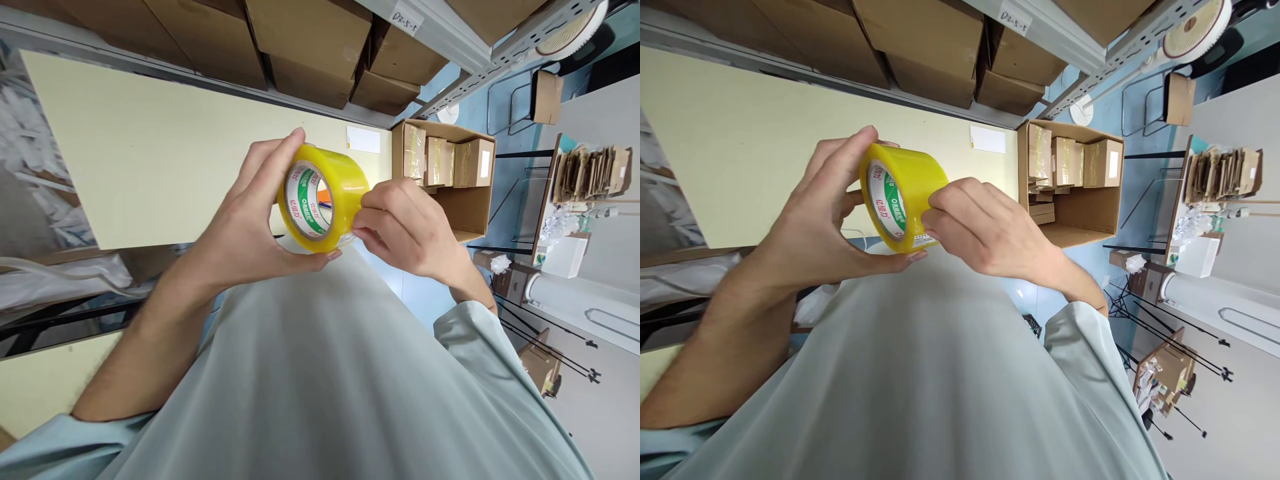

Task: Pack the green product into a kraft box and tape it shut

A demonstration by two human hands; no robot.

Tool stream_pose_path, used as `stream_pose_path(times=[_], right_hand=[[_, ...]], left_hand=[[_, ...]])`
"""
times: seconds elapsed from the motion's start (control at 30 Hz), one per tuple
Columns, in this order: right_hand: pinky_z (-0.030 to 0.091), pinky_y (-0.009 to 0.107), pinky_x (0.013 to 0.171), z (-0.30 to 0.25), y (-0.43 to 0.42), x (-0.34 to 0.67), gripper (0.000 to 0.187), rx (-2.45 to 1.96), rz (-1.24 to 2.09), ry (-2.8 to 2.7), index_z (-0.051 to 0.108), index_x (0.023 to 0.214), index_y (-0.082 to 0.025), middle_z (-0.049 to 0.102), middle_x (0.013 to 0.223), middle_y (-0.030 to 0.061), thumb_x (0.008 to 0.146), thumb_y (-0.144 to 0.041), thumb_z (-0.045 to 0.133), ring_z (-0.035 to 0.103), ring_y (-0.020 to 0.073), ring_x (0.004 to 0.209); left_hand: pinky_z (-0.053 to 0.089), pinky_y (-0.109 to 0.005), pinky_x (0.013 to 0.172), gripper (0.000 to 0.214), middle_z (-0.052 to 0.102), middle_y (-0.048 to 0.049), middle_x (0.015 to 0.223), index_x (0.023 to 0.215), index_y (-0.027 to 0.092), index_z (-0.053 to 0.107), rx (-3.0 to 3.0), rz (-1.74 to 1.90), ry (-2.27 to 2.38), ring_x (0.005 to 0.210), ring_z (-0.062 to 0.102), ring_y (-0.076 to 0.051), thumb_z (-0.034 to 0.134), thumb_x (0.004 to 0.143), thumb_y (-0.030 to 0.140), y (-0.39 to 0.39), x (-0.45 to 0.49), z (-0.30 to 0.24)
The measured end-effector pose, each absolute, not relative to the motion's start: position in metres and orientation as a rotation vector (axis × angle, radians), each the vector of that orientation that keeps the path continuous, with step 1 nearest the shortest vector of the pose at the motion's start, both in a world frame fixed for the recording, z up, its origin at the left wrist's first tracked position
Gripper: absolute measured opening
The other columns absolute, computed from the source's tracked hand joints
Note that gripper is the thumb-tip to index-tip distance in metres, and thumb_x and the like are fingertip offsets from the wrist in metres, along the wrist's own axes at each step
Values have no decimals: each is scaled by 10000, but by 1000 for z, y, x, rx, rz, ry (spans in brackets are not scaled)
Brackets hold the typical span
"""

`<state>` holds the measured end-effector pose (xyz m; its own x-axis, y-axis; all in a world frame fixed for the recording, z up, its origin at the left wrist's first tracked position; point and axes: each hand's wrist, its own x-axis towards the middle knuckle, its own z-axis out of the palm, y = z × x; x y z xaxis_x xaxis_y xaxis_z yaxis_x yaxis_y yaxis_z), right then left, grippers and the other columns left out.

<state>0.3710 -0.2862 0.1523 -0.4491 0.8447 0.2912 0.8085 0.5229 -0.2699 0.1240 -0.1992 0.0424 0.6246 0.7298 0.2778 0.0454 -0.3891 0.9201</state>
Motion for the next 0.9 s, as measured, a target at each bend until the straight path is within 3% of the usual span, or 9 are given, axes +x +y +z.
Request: stream_pose_path(times=[0.1, 0.23, 0.4, 0.57, 0.7, 0.9], right_hand=[[630, 472, 915, 146, -289, 371, 235, -1412, 164, -2474, 695, 1278, -274, 726, 1223, 101, 1262, -369, 481, 743, 274, 1144], [648, 450, 954, 143, -289, 373, 174, -1275, 125, -2422, 680, 1344, -286, 731, 1241, 86, 1243, -350, 554, 748, 254, 1151], [643, 406, 978, 153, -283, 377, 242, -1253, 213, -2349, 689, 1439, -265, 736, 1258, 76, 1202, -303, 659, 743, 232, 1136], [590, 356, 931, 166, -279, 376, 155, -1289, 249, -2428, 733, 1287, -242, 723, 1154, 54, 1238, -283, 591, 701, 195, 1049], [548, 357, 871, 177, -276, 372, 188, -1269, 93, -2653, 715, 1244, -226, 712, 1146, 71, 1253, -266, 532, 679, 200, 1015], [556, 358, 804, 169, -272, 369, 200, -1165, -189, -2774, 680, 1224, -220, 679, 1135, 75, 1257, -289, 496, 683, 202, 1002]], left_hand=[[695, -593, 1201, 1445, 495, -112, 1742, 1874, 457, 309, 1793, 849, 613, 1652, 546, -441, 1062, 670, 721, -200, 124, 40], [742, -502, 1102, 1391, 500, -116, 1721, 1858, 466, 341, 1638, 824, 543, 1579, 612, -402, 1063, 695, 714, -202, 124, 33], [738, -514, 1104, 1349, 469, -129, 1730, 1869, 436, 314, 1663, 812, 536, 1604, 581, -407, 982, 761, 816, -199, 119, 33], [688, -481, 1190, 1355, 460, -129, 1767, 1882, 378, 299, 1753, 765, 555, 1622, 564, -380, 976, 785, 795, -193, 114, 42], [577, -570, 1346, 1390, 452, -118, 1789, 1895, 393, 250, 1857, 707, 529, 1669, 525, -405, 1013, 777, 711, -185, 108, 47], [616, -557, 1311, 1426, 471, -117, 1775, 1893, 395, 261, 1876, 718, 540, 1651, 548, -416, 1058, 737, 642, -185, 110, 47]])
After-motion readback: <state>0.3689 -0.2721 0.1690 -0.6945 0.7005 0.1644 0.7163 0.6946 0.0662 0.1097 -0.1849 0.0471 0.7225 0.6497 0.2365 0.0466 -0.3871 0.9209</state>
